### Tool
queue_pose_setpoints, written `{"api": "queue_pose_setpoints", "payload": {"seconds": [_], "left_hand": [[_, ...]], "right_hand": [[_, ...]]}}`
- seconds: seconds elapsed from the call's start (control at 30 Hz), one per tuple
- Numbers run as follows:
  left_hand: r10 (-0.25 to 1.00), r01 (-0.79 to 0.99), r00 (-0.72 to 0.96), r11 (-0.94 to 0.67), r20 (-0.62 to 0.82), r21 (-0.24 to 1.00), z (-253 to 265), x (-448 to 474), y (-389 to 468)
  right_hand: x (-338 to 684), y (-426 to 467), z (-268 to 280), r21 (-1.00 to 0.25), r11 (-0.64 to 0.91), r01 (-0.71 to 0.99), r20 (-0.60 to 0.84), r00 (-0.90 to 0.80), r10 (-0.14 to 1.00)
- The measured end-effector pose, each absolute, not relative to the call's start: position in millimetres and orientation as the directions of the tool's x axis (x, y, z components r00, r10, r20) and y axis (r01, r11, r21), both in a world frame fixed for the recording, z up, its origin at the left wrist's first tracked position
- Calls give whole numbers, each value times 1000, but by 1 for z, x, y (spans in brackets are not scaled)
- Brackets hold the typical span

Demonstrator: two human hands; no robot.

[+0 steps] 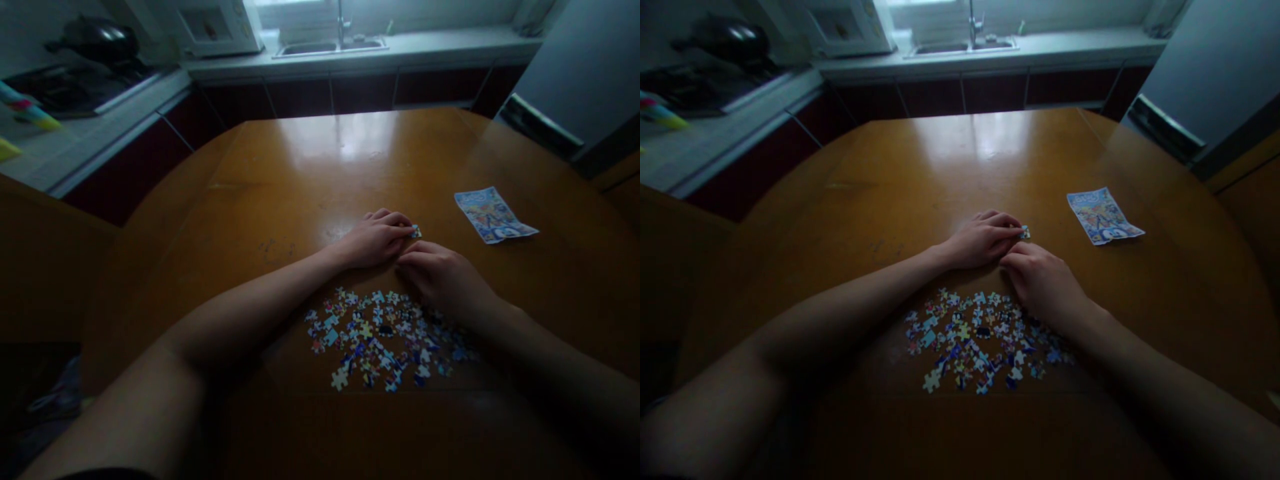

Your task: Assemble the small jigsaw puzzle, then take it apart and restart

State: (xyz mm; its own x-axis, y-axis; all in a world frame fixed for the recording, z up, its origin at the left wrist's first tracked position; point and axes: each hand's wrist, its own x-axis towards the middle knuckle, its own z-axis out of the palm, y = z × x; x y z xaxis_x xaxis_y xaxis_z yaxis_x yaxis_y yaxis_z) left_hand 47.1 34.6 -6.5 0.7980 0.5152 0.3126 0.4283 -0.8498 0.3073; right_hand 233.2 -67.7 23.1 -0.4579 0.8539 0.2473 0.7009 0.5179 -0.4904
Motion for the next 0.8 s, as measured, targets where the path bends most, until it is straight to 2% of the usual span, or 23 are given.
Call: {"api": "queue_pose_setpoints", "payload": {"seconds": [0.27, 0.53, 0.8], "left_hand": [[514, 428, 799, -851, 312, 305, -6, 47, 34], [520, 436, 803, -845, 291, 309, -3, 47, 34], [523, 436, 801, -843, 292, 314, -2, 48, 33]], "right_hand": [[270, -51, 30, -364, 320, 875, 167, -277, 946], [289, -36, 19, -487, 258, 834, 34, -278, 960], [287, -32, 25, -449, 197, 872, -107, -271, 956]]}}
